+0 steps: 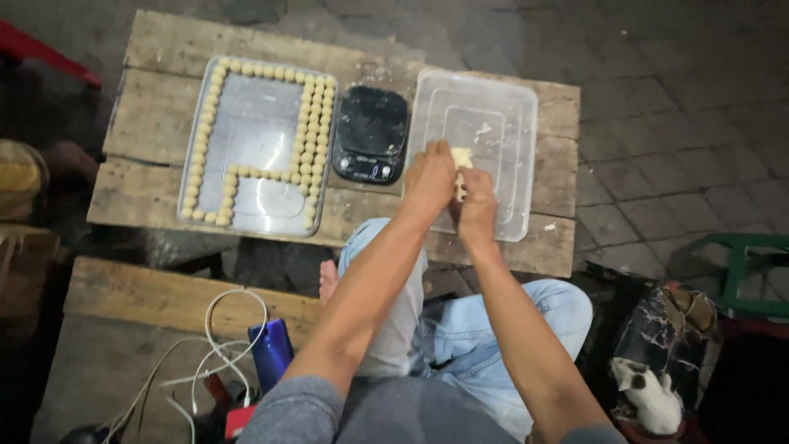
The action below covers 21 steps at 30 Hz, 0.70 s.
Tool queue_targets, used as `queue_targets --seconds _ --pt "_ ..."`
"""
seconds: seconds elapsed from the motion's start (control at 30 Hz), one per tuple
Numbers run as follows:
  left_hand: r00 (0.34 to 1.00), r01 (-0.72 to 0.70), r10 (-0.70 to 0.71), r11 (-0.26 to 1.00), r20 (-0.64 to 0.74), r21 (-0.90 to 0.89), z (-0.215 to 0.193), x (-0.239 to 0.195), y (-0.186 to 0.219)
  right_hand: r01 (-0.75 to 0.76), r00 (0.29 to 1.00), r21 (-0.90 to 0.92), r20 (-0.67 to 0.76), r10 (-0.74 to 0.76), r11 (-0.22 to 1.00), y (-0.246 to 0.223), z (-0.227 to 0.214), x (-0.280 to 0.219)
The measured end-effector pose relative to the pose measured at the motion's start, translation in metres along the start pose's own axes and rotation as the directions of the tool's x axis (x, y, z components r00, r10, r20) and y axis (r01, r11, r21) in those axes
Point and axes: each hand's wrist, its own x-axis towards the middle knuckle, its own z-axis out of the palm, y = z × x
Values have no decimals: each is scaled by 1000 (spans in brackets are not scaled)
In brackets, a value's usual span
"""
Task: The person tears small pieces of dough from a larger mass, weighs them on a digital scale, and rolls them into uniform balls by hand. The finished balls are placed in a rectangular tray arranged in rows.
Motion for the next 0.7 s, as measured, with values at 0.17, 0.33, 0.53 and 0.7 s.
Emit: queue_targets --seconds 0.17,0.33,0.53,0.7 --pt "955 124 -38 952 -293 281 107 21 -45 -529 819 -86 211 534 844 -27 7 31" --pt "997 14 -33 969 76 247 73 17 -31 -133 933 -359 270 239 924 10 16 23" --pt "967 11 -64 978 247 208 58 23 -26 -77 958 -333 238 163 940 -18 6 24" --pt "967 13 -61 981 246 192 56 29 -29 79 964 -502 260 63 861 -17 7 18"
